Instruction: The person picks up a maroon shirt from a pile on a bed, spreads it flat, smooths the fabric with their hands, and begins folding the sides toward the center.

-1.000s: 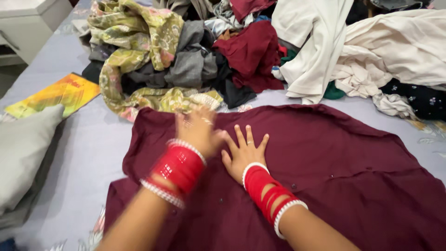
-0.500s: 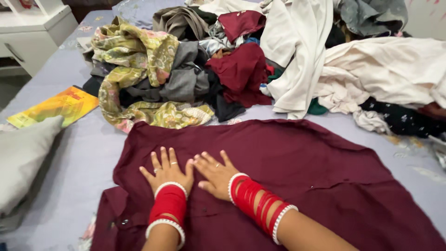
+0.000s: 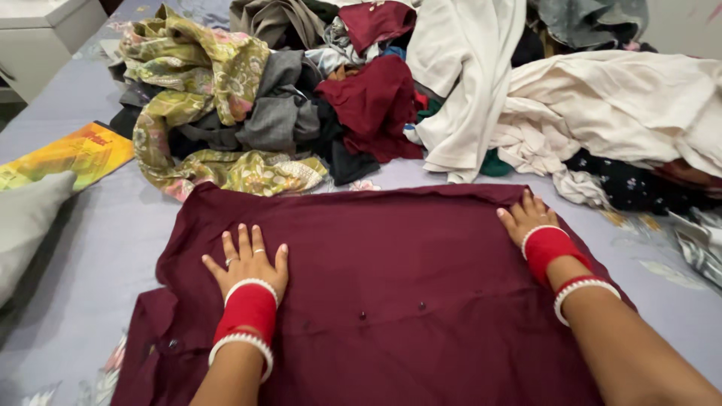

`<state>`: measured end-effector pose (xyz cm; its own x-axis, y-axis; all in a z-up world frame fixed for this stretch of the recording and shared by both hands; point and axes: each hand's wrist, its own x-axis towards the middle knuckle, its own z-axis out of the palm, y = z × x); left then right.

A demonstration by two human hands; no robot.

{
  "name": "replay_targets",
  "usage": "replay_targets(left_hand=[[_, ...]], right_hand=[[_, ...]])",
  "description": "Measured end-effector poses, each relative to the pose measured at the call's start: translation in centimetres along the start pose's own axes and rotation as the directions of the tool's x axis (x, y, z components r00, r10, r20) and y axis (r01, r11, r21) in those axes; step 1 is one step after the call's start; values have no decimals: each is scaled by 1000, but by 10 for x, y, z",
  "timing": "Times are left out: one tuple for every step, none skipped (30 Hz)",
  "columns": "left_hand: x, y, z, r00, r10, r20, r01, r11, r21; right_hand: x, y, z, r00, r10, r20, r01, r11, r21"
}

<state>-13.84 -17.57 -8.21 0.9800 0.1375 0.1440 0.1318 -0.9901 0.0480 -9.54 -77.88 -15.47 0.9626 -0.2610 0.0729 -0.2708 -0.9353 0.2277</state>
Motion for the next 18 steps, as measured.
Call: replay_targets(left_hand=[[3,-1,4,1000,11,-14,-11,1000,-6],[2,-3,9,999,23,-28,-23,1000,-11],[-1,-4,14,999,32,-29,-33,999,-15],[-4,-6,18,999,42,-31,-42,999,-19],[-6,-6,19,998,57,-37,-58,998,-29],[-13,-7,20,997,77,-2,-77,996,-39],[-25,-10,19,995,98,32,-96,994,-48],[-38,-11,16,991,119,65,-115,992,-58],[-51,-14,11,986,133,105,-129,990,-51],[-66,-17,5,978,147,144,-142,989,-44],[-80,-18,-2,969,166,184,-162,986,-36],[-98,-21,-8,966,178,187,-176,984,-27],[-114,-23,-15,965,188,182,-187,982,-21],[-128,-25,-22,964,197,178,-198,980,-14],[-138,-25,-27,966,200,163,-204,979,5],[-145,-24,-30,968,204,149,-210,977,24],[-150,-24,-34,969,209,131,-217,975,48],[-155,-23,-37,970,208,127,-218,973,72]], right_hand=[[0,1,2,998,-35,59,35,999,8],[-6,3,3,990,-71,118,69,997,19],[-11,6,3,963,-221,153,246,955,-169],[-15,8,2,910,-354,215,410,846,-341],[-19,15,-2,839,-456,297,543,682,-490],[-26,19,-6,869,-344,355,462,822,-334],[-33,15,-7,874,-238,423,336,926,-174],[-41,17,-11,854,-143,501,176,984,-19],[-50,24,-17,847,-179,501,183,982,42],[-58,33,-25,840,-214,498,188,977,102],[-70,45,-31,834,-247,493,188,968,165],[-89,58,-34,873,-247,420,180,964,194],[-109,69,-38,909,-244,338,176,960,219],[-130,74,-41,938,-236,253,174,954,244],[-155,76,-43,978,-164,126,118,943,311],[-179,76,-46,997,-56,47,35,931,364],[-200,71,-51,998,64,-3,-57,919,390],[-219,65,-59,987,155,-28,-132,909,396]])
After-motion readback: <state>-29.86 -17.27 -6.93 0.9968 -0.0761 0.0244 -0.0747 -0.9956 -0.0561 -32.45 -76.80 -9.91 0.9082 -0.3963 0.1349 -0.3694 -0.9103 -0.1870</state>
